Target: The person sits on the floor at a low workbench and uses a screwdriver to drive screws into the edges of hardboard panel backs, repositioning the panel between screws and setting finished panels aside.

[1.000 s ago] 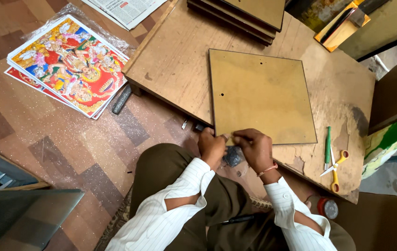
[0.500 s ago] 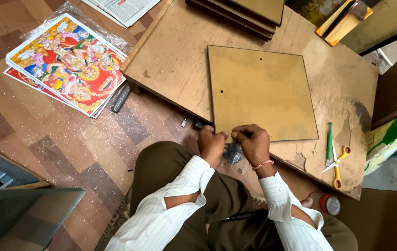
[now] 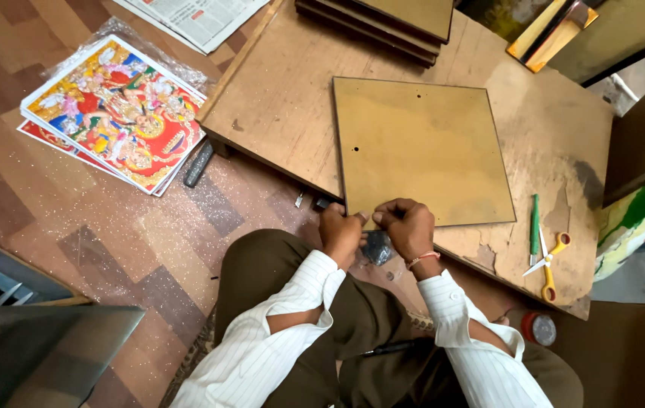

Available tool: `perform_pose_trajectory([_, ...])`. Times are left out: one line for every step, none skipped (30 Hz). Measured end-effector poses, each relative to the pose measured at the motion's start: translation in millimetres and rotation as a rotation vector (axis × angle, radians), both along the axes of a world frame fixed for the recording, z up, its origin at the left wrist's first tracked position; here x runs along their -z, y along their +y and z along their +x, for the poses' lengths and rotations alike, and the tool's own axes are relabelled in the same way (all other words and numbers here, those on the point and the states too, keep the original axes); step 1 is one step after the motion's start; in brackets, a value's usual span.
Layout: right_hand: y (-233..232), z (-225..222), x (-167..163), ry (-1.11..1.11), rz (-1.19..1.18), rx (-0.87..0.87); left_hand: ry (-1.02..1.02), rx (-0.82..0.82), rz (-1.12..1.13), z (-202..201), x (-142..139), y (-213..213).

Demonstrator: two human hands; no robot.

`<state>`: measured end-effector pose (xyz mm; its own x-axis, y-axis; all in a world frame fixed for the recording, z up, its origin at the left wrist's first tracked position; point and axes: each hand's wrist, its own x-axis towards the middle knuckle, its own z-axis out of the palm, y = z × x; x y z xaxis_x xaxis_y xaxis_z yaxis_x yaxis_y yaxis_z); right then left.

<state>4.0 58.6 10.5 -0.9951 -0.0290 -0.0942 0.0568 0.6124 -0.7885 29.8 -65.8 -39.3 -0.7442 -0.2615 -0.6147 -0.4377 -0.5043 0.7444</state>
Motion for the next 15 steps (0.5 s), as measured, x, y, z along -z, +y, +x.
perform_pose_trajectory([3.4,0.8,-0.9,-0.039,-0.040,-0.001,0.017,0.006,-0.004,0.7,-0.7,-1.2])
perform_pose_trajectory([9.6,3.0,-3.1,0.004,-0.068,-0.026,0.032,0.016,-0.008,1.6,-1.4,-2.4])
perform_pose_trajectory([17.4,6.4,-6.1,0.048,-0.097,-0.058,0.049,0.019,-0.013,2.2,-2.5,-3.4])
perform_pose_trajectory([22.5,9.9,-7.7,0.092,-0.127,-0.095,0.039,0.020,-0.047,2.3,-3.9,-4.4])
perform_pose_trajectory([28.6,18.0,-9.6,0.075,-0.102,-0.049,0.027,0.025,-0.079,3.5,-5.4,-4.9])
perform_pose_trajectory([37.6,32.3,-12.4,0.055,-0.075,0.000,0.013,0.035,-0.110,4.4,-7.0,-4.5])
perform_pose_trajectory([44.7,47.7,-14.6,0.036,-0.046,0.047,0.032,0.038,-0.097,4.8,-8.8,-4.0])
perform_pose_trajectory([51.6,63.2,-17.1,0.061,0.045,-0.040,0.049,0.037,-0.084,5.1,-10.2,-4.3])
perform_pose_trajectory([56.8,79.3,-18.9,0.087,0.135,-0.123,0.068,0.040,-0.073,5.6,-11.6,-4.8])
perform_pose_trajectory([61.7,98.4,-20.9,-0.009,0.149,-0.187,0.077,0.037,-0.077,5.7,-13.0,-4.5])
perform_pose_trajectory([67.0,118.2,-23.8,-0.106,0.164,-0.252,0.084,0.034,-0.081,6.1,-14.4,-4.4])
perform_pose_trajectory([69.6,133.8,-24.6,-0.110,0.219,-0.316,0.089,0.031,-0.084,6.7,-15.4,-4.2])
perform_pose_trajectory([71.6,148.5,-25.5,-0.116,0.275,-0.380,0.099,0.030,-0.103,8.2,-16.5,-4.0])
perform_pose_trajectory([73.3,159.4,-25.6,-0.114,0.315,-0.438,0.111,0.029,-0.124,8.2,-17.5,-4.5])
perform_pose_trajectory([73.9,168.4,-25.0,-0.109,0.354,-0.498,0.125,0.027,-0.146,7.6,-18.8,-5.3])
